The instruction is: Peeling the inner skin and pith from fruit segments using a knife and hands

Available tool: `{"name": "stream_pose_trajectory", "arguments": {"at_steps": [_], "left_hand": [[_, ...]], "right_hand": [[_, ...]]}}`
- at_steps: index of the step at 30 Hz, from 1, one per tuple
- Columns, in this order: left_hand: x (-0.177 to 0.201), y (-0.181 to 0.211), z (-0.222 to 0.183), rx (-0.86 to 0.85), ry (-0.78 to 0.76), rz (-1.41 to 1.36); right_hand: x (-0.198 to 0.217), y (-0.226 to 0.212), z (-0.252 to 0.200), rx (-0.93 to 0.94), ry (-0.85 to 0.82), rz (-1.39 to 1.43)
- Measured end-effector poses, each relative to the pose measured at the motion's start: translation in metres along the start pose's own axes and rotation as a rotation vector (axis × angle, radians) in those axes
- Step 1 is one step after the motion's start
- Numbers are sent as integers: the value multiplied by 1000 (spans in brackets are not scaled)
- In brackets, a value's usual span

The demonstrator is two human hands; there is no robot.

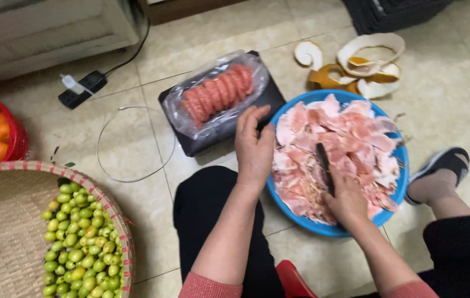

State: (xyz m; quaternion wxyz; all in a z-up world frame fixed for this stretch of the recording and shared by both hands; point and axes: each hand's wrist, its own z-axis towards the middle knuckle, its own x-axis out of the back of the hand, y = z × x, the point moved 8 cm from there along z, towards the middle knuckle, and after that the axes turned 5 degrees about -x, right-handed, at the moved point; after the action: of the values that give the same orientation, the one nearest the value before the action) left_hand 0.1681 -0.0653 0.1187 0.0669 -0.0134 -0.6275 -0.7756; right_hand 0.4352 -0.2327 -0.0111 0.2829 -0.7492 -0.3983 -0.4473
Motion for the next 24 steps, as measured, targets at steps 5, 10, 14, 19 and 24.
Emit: {"name": "stream_pose_trajectory", "arguments": {"at_steps": [5, 10, 14, 19, 24], "left_hand": [[-50, -27, -64, 245, -107, -114], [-62, -54, -111, 402, -102, -201], [-57, -70, -131, 452, -87, -183], [-69, -81, -148, 553, -120, -178], [-114, -158, -161, 655, -276, -54]], "right_hand": [[-12, 17, 6, 46, 84, -47], [-20, 30, 19, 74, 134, -51], [2, 51, 16, -79, -5, 407], [32, 59, 9, -125, 20, 606], [27, 65, 9, -62, 41, 748]]}}
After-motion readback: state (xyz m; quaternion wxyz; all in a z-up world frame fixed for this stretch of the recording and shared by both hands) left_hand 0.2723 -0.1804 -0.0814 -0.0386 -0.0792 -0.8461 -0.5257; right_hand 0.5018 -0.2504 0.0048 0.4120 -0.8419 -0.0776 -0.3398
